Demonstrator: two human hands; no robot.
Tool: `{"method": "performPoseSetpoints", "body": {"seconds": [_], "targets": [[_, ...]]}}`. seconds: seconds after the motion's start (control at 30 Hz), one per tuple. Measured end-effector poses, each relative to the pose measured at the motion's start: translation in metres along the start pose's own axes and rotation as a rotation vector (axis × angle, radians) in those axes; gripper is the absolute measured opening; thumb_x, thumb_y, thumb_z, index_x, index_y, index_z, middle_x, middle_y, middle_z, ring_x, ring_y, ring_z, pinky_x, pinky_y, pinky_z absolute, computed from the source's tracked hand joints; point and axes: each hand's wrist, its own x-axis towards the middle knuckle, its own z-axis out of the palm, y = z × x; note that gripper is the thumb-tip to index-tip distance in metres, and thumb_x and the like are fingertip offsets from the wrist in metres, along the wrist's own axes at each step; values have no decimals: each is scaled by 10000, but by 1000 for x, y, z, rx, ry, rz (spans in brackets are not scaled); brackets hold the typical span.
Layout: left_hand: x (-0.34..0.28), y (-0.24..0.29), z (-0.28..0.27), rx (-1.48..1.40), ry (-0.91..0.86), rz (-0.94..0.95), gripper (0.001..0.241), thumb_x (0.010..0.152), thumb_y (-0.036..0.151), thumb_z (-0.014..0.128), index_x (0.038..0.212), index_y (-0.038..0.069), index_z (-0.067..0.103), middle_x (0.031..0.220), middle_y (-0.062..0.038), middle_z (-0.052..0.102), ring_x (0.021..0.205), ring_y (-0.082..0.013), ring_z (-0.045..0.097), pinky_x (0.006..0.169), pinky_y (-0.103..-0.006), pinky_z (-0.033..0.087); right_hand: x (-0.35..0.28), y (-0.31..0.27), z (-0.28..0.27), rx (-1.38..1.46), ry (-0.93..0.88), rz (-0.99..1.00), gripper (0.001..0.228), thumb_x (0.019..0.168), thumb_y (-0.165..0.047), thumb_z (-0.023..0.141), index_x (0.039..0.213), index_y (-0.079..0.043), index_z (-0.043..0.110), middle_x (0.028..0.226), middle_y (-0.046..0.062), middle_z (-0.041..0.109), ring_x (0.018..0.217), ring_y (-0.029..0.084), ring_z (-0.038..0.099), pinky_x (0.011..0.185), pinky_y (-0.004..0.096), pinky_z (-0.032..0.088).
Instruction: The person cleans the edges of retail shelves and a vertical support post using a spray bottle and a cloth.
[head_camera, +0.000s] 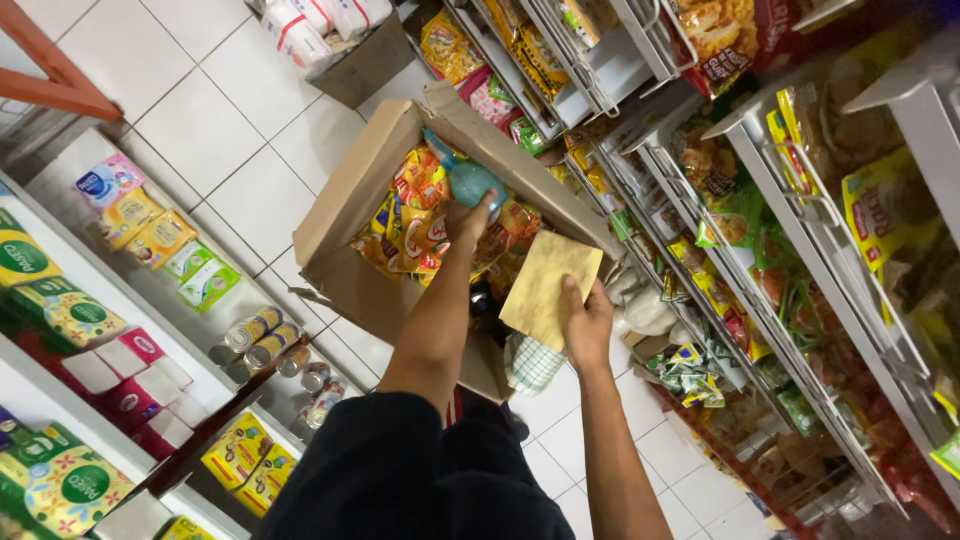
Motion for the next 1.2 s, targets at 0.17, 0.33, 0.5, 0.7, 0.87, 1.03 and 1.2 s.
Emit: {"method": "performPoseSetpoints", "body": {"seconds": [0.17,0.33,0.5,0.7,0.87,1.03,1.2], "targets": [[-32,-13,-10,-626,-452,-63,1032,688,507,838,1540,190,350,1578,-116,386,1362,-325,458,1020,-481,547,3,10,-5,-63,-4,-79,236,1036,-186,622,1196,-18,663,1057,27,711,888,90,630,761,245,532],[-79,-22,-37,-762,-707,65,984,797,433,856,1599,176,347,1591,-96,388,1420,-314,460,1028,-439,405,3,4,-8,31,-24,-27,253,1026,-153,630,1224,1,669,1106,73,731,963,154,665,837,299,553],[-150,-36,-87,-739,-700,122,1132,678,199,842,1554,314,134,1493,-123,431,1336,-323,510,983,-516,534,-8,-22,-16,458,-54,85,289,967,-118,620,1239,-25,647,1154,75,743,1040,190,716,901,353,602],[-207,-52,-116,-685,-968,649,936,770,200,874,1543,82,359,1467,-121,482,1370,-256,470,1145,-431,404,-62,-34,-26,207,56,-226,316,1002,-83,676,1291,44,656,1142,117,706,962,192,671,830,336,567],[-247,-48,-88,-805,-1076,468,830,897,492,727,1527,69,392,1468,-105,507,1376,-243,476,1145,-430,396,-117,-52,-41,259,-31,-360,504,975,-114,673,1448,14,558,1315,79,643,1157,157,605,1006,315,485],[-287,-32,-71,-644,-1302,423,765,918,461,712,1494,91,372,1429,-84,501,1347,-228,480,1132,-450,412,-162,-72,-85,-4,-86,-567,637,973,-139,652,1543,13,413,1584,100,453,1453,185,413,1190,327,297],[-330,-32,-64,-363,-1649,422,699,914,322,690,1512,75,426,1360,-96,584,1229,-219,593,1045,-411,503,-203,-58,-127,-18,81,-466,558,996,-177,633,1502,19,500,1494,113,569,1343,191,517,1126,326,390]]}}
